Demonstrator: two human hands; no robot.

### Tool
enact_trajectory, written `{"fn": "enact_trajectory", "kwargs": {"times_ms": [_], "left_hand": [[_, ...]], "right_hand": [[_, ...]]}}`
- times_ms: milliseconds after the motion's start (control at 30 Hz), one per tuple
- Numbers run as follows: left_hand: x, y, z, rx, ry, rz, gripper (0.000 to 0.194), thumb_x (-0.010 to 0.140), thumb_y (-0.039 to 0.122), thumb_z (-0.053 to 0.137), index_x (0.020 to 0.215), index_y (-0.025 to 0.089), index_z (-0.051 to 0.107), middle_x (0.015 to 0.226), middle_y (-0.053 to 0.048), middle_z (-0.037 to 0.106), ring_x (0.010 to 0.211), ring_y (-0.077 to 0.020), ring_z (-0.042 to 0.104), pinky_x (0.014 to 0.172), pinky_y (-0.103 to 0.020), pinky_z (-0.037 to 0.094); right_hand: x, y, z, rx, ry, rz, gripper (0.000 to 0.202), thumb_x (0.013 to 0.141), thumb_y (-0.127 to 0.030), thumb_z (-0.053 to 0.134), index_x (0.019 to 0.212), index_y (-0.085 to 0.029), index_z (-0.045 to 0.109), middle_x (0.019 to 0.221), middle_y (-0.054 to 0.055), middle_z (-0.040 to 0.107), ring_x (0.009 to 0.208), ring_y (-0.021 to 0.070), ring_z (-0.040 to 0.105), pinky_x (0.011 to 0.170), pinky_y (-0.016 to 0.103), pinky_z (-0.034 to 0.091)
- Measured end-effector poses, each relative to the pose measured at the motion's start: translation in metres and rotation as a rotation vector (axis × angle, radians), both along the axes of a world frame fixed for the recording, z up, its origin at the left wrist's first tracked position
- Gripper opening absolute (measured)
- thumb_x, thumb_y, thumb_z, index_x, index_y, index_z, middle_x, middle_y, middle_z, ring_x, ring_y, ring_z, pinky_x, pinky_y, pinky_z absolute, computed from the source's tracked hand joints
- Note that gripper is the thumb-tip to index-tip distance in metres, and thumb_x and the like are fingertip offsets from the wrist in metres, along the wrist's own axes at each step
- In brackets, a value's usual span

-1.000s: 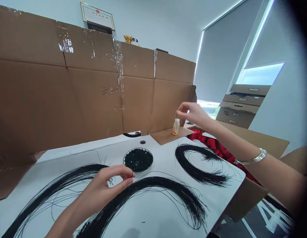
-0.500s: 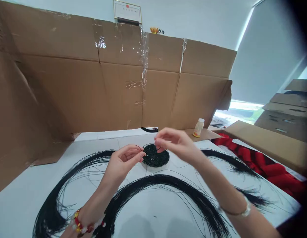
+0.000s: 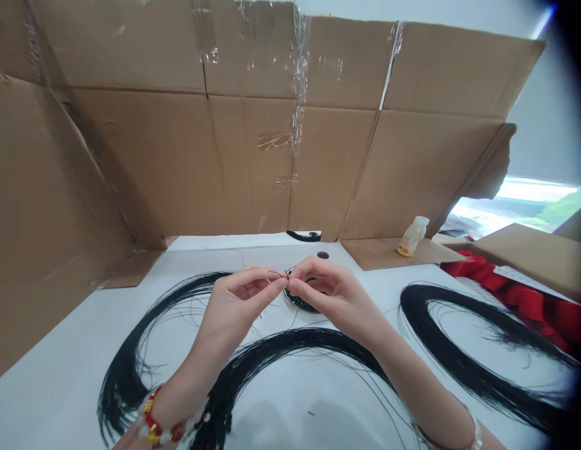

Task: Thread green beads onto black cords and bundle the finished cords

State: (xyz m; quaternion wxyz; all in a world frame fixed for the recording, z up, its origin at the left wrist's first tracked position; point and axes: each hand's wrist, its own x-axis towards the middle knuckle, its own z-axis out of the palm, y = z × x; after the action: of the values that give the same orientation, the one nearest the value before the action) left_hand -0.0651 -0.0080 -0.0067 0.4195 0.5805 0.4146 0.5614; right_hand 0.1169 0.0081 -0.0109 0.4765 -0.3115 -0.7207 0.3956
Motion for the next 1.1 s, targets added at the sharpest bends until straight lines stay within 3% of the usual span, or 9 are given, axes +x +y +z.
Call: {"fn": "enact_trajectory", "kwargs": {"times_ms": [200,367,567,833,967,1100], "left_hand": [[0.002,-0.005,0.002,-0.047,0.006,0.048,0.013,0.08,0.036,0.083,0.076,0.024,0.081,0.082,-0.001,0.074,0.075,-0.0137,0.062,0.069,-0.022,0.05],[0.003,-0.009,0.005,0.027,0.076,0.12,0.01,0.08,0.032,0.082,0.077,0.023,0.08,0.084,-0.002,0.075,0.079,-0.0164,0.063,0.069,-0.024,0.05],[-0.001,-0.006,0.006,0.048,0.15,0.028,0.011,0.08,0.034,0.081,0.074,0.024,0.082,0.08,-0.003,0.073,0.074,-0.0175,0.061,0.061,-0.026,0.047],[-0.001,-0.006,0.007,0.008,0.158,-0.017,0.011,0.079,0.033,0.081,0.071,0.025,0.082,0.08,-0.003,0.073,0.08,-0.0195,0.064,0.068,-0.028,0.05],[0.004,-0.007,0.005,0.012,0.098,0.019,0.01,0.078,0.031,0.082,0.071,0.024,0.082,0.078,-0.002,0.072,0.077,-0.0177,0.063,0.068,-0.027,0.05],[0.008,-0.007,0.002,0.044,0.027,0.027,0.009,0.079,0.028,0.081,0.071,0.024,0.082,0.076,-0.002,0.071,0.076,-0.0172,0.062,0.068,-0.027,0.05]], "right_hand": [[0.002,-0.005,0.002,0.033,-0.017,-0.012,0.012,0.096,-0.025,0.064,0.085,-0.021,0.065,0.086,-0.001,0.066,0.082,0.0128,0.062,0.08,0.027,0.054],[0.004,-0.01,0.006,0.067,-0.096,-0.012,0.012,0.098,-0.027,0.063,0.087,-0.022,0.064,0.089,0.0,0.067,0.086,0.0146,0.063,0.083,0.029,0.054],[0.009,-0.009,0.008,0.013,-0.107,0.035,0.012,0.097,-0.03,0.067,0.088,-0.022,0.067,0.089,0.0,0.067,0.084,0.0139,0.062,0.078,0.026,0.053],[0.016,-0.006,0.011,-0.021,-0.154,0.039,0.011,0.095,-0.031,0.071,0.088,-0.022,0.072,0.091,-0.001,0.07,0.083,0.0133,0.063,0.076,0.025,0.051],[0.013,-0.006,0.01,-0.083,-0.097,0.071,0.011,0.093,-0.03,0.074,0.086,-0.022,0.071,0.091,-0.002,0.068,0.084,0.0127,0.062,0.079,0.024,0.049],[0.008,-0.004,0.006,-0.209,0.059,0.198,0.018,0.095,-0.037,0.071,0.089,-0.021,0.065,0.088,-0.001,0.064,0.087,0.0135,0.062,0.08,0.025,0.05]]}}
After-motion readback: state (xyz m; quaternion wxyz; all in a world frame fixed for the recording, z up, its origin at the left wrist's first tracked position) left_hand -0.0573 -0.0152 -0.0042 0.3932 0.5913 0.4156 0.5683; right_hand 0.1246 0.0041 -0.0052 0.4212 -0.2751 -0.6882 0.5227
